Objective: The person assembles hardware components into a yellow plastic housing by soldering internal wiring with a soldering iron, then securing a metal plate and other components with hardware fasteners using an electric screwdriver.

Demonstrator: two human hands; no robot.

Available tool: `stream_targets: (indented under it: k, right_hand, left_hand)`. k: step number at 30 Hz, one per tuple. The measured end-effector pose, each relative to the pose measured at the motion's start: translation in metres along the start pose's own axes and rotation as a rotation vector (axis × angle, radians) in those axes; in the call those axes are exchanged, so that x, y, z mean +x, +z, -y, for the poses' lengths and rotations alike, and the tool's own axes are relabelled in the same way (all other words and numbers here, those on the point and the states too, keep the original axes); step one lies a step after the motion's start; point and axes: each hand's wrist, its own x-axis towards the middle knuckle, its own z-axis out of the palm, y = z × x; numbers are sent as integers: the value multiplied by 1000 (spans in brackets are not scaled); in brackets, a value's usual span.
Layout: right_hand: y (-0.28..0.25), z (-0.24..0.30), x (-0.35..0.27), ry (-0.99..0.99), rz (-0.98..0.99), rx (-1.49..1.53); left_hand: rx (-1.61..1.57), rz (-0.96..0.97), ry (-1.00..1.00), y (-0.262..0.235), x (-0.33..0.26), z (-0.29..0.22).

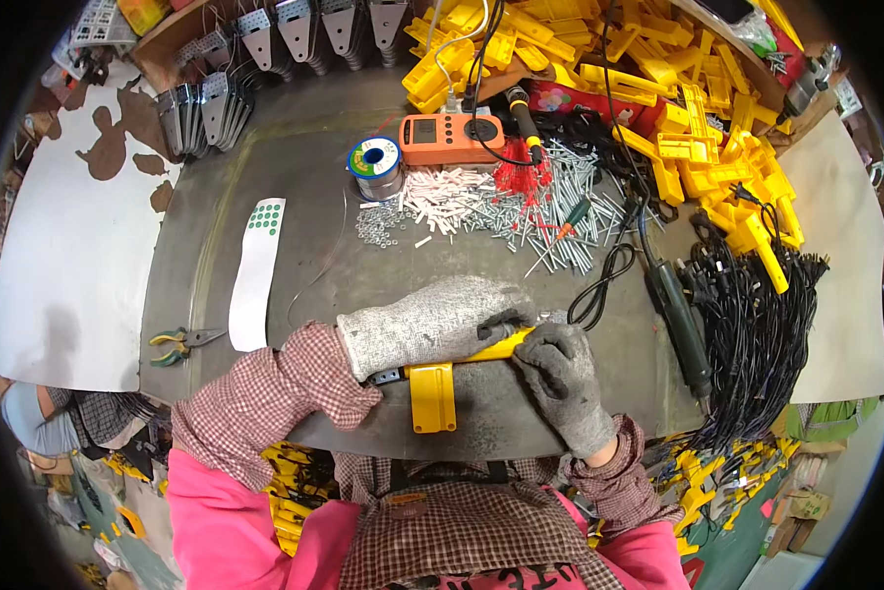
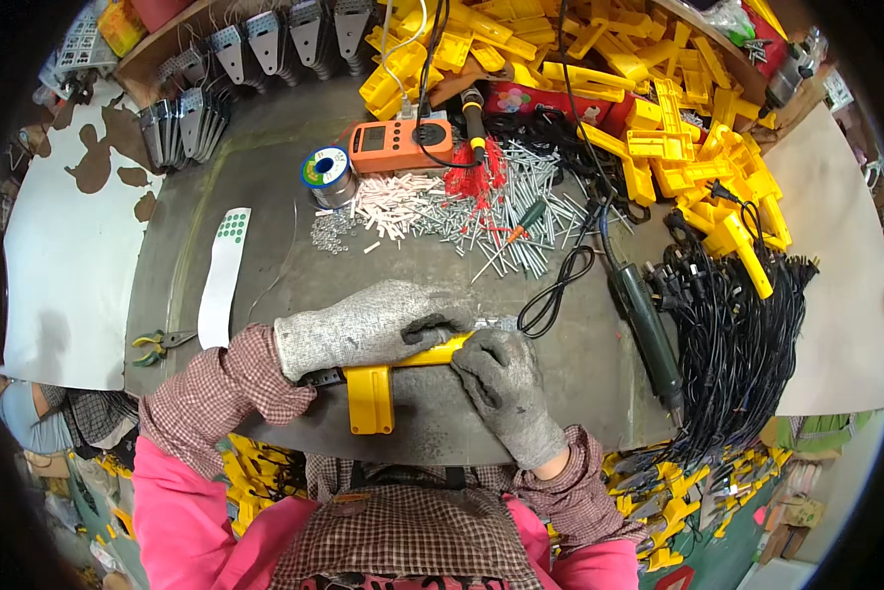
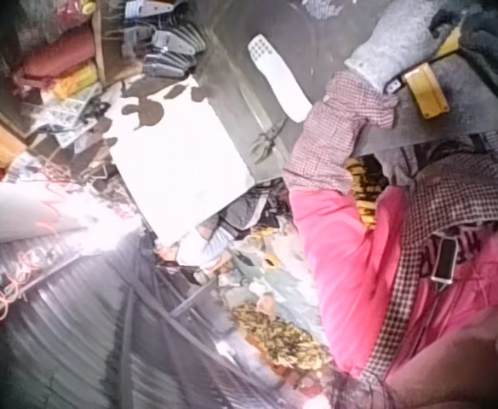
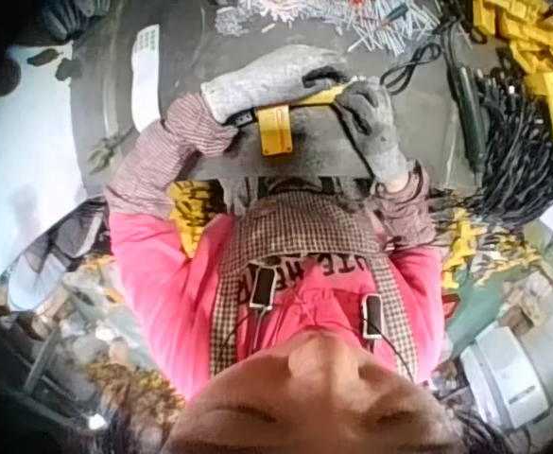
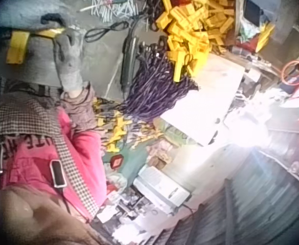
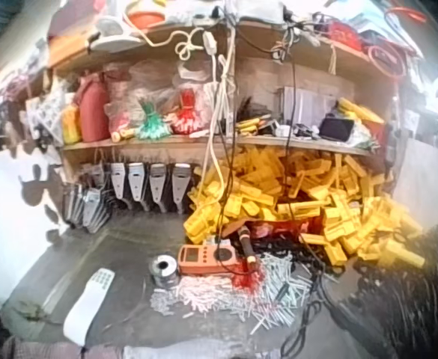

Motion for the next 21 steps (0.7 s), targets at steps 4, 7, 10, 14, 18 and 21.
stream_targets:
  k: [4,7,10,14,18,21]
  right_hand:
    - [2,-2,-3,15,-21,-45]
    - [3,-3,-5,17,-20,-14]
    - [4,-2,-5,83,-24,-10]
    - [2,-4,-3,50,-29,26]
    - [0,-1,-1,60,-28,73]
    - [1,-1,-2,66,-38,57]
  left_hand:
    - [108,64,-57,-1,4,2]
    - [96,124,-60,-9,14,-5]
    - [134,184,-76,-13,18,-6]
    - [147,183,-49,-16,17,-10]
    - [169,266,-89,-21,21,-19]
    - [315,307,-41,-16,18,-24]
